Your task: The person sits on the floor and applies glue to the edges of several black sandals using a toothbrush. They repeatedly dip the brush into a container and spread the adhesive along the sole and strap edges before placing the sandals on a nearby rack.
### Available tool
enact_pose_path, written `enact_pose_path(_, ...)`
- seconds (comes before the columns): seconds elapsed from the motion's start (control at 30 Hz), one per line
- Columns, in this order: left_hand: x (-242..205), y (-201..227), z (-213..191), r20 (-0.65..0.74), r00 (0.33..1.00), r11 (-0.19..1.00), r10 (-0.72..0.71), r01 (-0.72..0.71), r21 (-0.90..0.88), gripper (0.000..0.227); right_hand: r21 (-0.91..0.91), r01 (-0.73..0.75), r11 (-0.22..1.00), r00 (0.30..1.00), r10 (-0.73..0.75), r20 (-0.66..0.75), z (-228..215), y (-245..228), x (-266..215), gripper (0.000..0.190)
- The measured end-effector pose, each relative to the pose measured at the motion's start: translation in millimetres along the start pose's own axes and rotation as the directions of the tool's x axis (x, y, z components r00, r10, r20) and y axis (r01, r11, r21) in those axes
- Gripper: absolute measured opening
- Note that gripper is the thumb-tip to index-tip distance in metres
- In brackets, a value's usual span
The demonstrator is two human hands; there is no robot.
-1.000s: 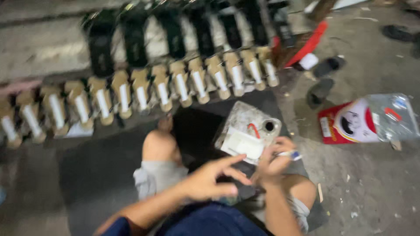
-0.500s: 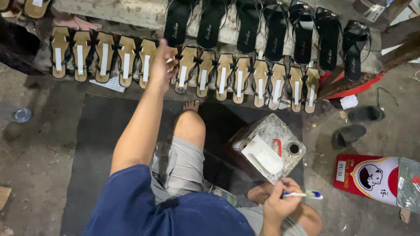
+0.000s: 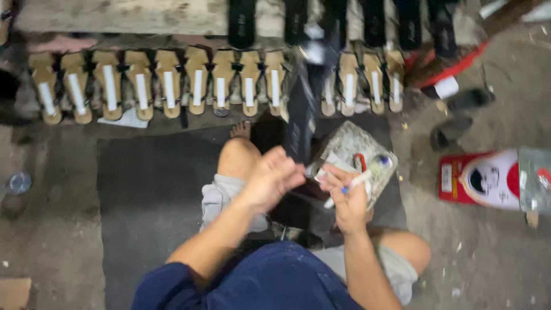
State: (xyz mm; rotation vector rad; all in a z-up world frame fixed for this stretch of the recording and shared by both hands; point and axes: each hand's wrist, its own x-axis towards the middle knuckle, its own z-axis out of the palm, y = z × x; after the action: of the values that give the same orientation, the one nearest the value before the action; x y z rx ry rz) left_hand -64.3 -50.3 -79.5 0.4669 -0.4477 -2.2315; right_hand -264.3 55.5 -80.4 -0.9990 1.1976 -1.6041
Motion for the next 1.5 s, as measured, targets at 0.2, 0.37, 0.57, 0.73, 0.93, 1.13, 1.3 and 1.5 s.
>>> enact_pose_path(0.2, -25.3, -67.1, 4.0, 0.215, 0.882, 0.905, -0.419, 0.425, 0.017, 0.034, 0.31, -0.051, 0.949, 0.998, 0.062, -0.026, 3.7, -18.3, -16.1, 0.058)
enact_pose_path(0.37, -28.3, -81.4, -21.2, 0.313, 0.746, 0.806, -0.588, 0.574, 0.145, 0.033, 0.236, -0.148, 0.96, 0.989, 0.14, 0.049, -9.2, -24.0, -44.7, 0.066)
enact_pose_path(0.57, -31.0, -81.1, -17.1, 0.363, 0.617, 0.703, -0.698, 0.685, 0.189, 0.033, -0.062, -0.149, 0.987, 0.988, 0.151, 0.042, -9.1, -34.9, -53.5, 0.066)
enact_pose_path(0.73, -6.0, -9.5, -7.1, 0.306, 0.935, 0.885, -0.179, 0.017, 0.465, 0.068, -0.418, -0.065, 0.906, 0.996, 0.033, -0.083, -8.8, -57.3, -56.1, 0.069)
enact_pose_path(0.93, -4.5, 26.2, -1.1, 0.442, 0.897, 0.784, -0.022, -0.259, 0.564, 0.096, -0.674, -0.008, 0.738, 1.0, 0.025, 0.016, -8.5, -68.3, -61.4, 0.07)
enact_pose_path(1.13, -7.7, -7.6, -54.9, 0.301, 0.948, 0.638, 0.104, -0.295, 0.711, 0.095, -0.778, -0.397, 0.487, 0.916, 0.267, -0.3, -42.6, -43.3, -54.5, 0.052)
enact_pose_path(1.3, -28.8, -27.7, -91.4, 0.138, 0.981, 0.691, -0.137, -0.006, 0.723, 0.085, -0.98, -0.186, 0.077, 0.981, 0.07, -0.18, -83.5, -19.6, -28.4, 0.027)
enact_pose_path(1.5, -34.7, -24.3, -59.1, 0.178, 0.969, 0.709, -0.169, -0.006, 0.706, 0.075, -0.976, -0.01, -0.218, 0.99, 0.135, -0.04, -85.2, 19.6, 21.6, 0.016)
